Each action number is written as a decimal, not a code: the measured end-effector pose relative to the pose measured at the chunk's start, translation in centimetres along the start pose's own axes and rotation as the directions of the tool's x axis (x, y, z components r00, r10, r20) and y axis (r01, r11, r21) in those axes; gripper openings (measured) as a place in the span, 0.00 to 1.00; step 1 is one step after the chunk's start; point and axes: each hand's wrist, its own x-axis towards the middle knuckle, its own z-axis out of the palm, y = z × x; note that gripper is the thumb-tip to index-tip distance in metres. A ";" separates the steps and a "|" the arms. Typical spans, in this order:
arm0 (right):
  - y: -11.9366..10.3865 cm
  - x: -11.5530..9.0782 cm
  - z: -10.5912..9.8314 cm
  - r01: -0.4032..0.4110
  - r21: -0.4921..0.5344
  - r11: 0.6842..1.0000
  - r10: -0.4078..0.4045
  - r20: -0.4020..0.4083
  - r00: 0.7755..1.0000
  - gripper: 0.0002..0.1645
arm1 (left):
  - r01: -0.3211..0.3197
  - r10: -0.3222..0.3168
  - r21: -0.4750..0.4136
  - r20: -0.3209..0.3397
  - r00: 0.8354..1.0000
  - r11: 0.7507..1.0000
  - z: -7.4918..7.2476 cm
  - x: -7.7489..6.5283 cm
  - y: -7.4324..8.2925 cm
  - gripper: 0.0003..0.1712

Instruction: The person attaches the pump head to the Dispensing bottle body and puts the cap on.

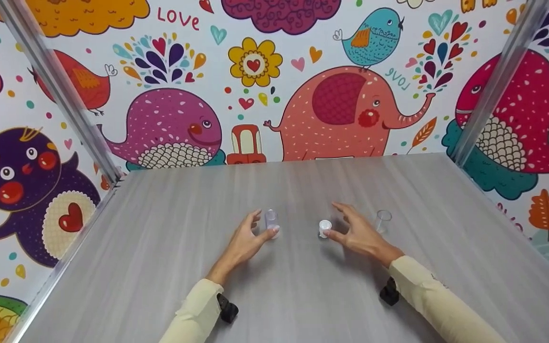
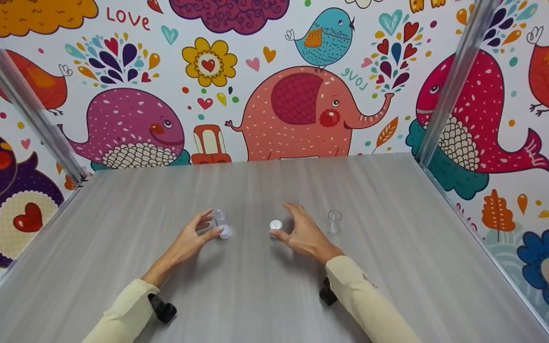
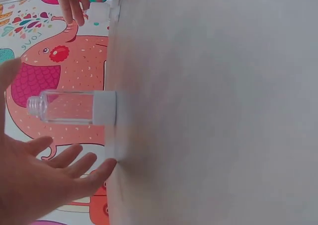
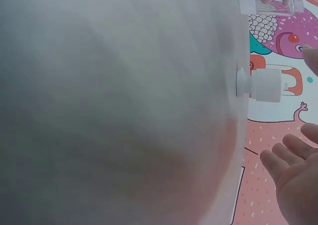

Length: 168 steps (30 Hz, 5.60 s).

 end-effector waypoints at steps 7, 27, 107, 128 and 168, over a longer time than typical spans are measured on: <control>0.1 0.1 0.4 -0.013 0.107 0.994 0.014 -0.008 1.000 0.51 | 0.027 -0.028 -0.041 -0.011 1.000 0.999 0.7 0.1 0.1 0.52; -0.1 0.5 1.4 -0.098 0.388 0.916 0.105 0.003 0.994 0.45 | 0.064 -0.074 -0.121 -0.084 0.994 0.991 1.9 0.4 0.4 0.49; 0.1 1.4 3.3 -0.133 0.338 0.932 0.194 -0.154 0.969 0.24 | 0.105 -0.153 -0.256 -0.177 0.972 0.961 3.8 2.2 0.1 0.27; 0.5 1.6 3.2 -0.145 0.382 0.913 0.217 -0.153 0.964 0.24 | 0.090 -0.133 -0.214 -0.197 0.971 0.973 4.0 2.1 0.2 0.30; -0.6 2.0 2.9 -0.140 0.456 0.879 0.270 -0.234 0.934 0.21 | 0.088 -0.139 -0.235 -0.210 0.968 0.968 4.2 1.9 -0.1 0.30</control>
